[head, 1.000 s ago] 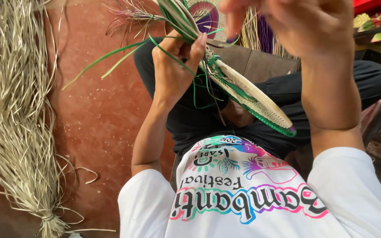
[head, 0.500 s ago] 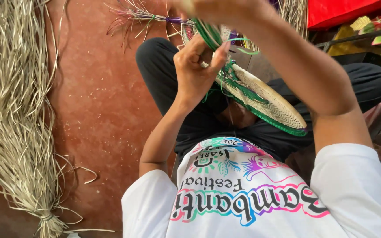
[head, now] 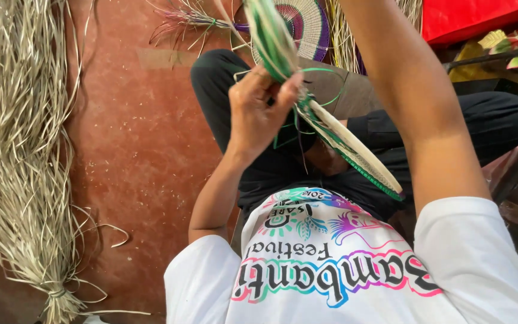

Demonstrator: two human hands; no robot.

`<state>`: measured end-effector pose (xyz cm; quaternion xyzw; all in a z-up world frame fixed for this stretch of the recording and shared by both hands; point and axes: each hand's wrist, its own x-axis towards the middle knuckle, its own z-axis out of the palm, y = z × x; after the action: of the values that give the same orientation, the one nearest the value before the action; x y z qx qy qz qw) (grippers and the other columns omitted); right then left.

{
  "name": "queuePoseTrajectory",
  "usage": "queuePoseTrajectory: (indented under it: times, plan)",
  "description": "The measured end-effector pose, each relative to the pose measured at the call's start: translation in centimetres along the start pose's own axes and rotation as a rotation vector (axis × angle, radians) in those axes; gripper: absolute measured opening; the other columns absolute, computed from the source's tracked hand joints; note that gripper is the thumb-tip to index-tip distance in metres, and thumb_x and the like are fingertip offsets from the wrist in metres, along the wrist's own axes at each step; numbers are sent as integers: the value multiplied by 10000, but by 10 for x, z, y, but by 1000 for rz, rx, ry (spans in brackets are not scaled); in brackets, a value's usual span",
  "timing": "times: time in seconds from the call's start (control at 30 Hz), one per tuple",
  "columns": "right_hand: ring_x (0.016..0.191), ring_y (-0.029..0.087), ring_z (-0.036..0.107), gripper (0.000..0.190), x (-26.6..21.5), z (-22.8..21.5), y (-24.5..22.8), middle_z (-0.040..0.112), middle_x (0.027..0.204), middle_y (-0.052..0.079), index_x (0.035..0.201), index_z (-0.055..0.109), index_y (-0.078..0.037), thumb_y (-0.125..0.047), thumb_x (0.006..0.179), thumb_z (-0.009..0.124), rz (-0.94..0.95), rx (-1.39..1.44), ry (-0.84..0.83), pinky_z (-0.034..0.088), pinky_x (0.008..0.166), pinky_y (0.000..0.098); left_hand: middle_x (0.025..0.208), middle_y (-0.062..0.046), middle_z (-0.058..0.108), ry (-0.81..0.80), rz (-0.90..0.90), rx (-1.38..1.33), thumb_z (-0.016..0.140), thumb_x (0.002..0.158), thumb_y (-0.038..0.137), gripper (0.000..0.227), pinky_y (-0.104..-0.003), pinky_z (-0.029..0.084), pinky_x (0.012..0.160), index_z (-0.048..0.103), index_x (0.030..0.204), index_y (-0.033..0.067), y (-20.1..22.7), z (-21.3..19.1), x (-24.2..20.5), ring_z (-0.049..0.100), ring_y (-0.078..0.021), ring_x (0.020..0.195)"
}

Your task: Weaving decorative fibers onto the handle and rim of a traditional fan to finish it.

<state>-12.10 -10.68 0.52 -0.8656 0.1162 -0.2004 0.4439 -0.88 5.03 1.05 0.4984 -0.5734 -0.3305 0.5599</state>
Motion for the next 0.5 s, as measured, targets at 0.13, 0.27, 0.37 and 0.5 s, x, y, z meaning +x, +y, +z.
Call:
queuePoseTrajectory:
  times: [0.13,0.27,0.37,0.5]
  plan:
    - [494,40,368,382,-10,7,-4,506,797,14,1096,528,22,-268,848,547,124,197,-49,259,379,158,728,-31,569,26,-172,-250,554,847,50,103,-171,369,531,583,904,-32,-24,-21,5,453,-57,596]
    - [511,27,371,490,-19,19,-8,504,833,13,1145,508,29,-327,811,541,245,412,-89,258,387,144,788,-2,560,-179,-213,-449,538,900,53,127,-144,287,510,584,998,-12,-31,-43,29,383,-22,597]
    - [542,83,444,65,-27,28,-14,530,697,25,887,592,21,-42,869,595,18,242,18,360,480,201,789,-3,486,-472,-135,-276,548,899,-37,109,-151,327,559,564,1005,-56,-18,-58,53,382,-42,661]
    - [476,133,369,108,-45,36,-21,493,617,55,751,557,44,-1,765,654,-13,-89,89,315,442,268,656,-45,512,-601,140,86,772,750,-54,186,-204,286,449,598,814,-44,-20,-68,76,336,-85,528]
